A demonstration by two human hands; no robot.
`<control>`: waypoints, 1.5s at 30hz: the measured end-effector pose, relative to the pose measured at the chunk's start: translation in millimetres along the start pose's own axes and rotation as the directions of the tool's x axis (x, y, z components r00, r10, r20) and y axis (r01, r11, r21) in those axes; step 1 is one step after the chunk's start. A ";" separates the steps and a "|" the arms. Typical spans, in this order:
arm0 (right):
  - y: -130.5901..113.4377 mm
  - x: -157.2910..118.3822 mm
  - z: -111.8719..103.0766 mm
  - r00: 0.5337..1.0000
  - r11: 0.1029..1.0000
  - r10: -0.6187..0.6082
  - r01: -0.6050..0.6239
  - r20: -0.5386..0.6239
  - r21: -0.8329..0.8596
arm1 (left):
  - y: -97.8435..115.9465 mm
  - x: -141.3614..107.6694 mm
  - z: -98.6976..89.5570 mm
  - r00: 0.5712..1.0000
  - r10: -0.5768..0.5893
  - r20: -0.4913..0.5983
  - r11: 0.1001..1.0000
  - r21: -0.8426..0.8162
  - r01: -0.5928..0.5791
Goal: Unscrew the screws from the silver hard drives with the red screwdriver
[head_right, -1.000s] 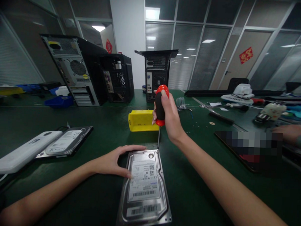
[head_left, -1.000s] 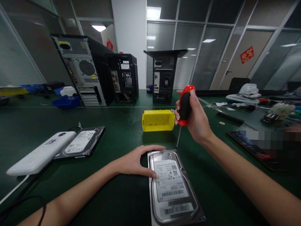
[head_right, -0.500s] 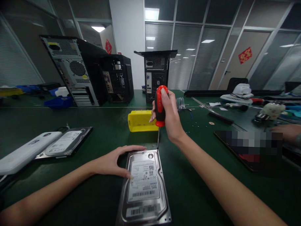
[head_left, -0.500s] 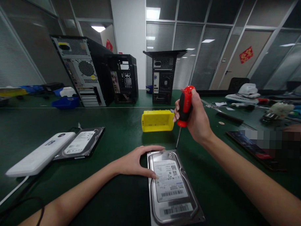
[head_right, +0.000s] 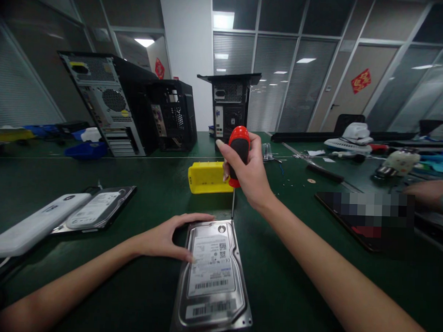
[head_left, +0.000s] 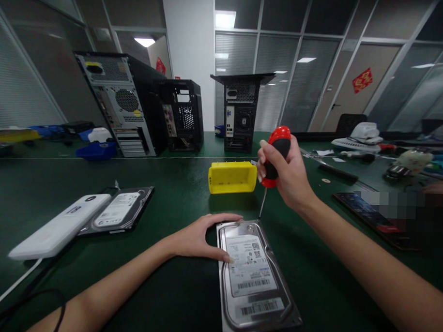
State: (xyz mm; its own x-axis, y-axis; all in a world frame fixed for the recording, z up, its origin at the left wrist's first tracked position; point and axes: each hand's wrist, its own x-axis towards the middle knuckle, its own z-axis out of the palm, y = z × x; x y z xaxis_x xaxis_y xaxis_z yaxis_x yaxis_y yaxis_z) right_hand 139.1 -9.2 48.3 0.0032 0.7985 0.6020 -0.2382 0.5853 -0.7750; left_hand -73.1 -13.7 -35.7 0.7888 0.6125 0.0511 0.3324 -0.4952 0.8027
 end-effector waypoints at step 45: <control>8.2 -3.8 1.7 0.993 0.994 0.094 -0.089 -0.074 0.062 | 0.8 -5.1 -0.9 0.998 -0.070 -0.002 0.998 0.003 0.070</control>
State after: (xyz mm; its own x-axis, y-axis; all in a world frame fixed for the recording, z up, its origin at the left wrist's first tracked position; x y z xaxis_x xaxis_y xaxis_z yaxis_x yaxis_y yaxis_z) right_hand 135.4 -7.6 40.0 0.0530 0.8581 0.5107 -0.2978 0.5017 -0.8122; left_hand -77.3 -16.7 -34.7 0.7625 0.6470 -0.0044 0.3889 -0.4529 0.8023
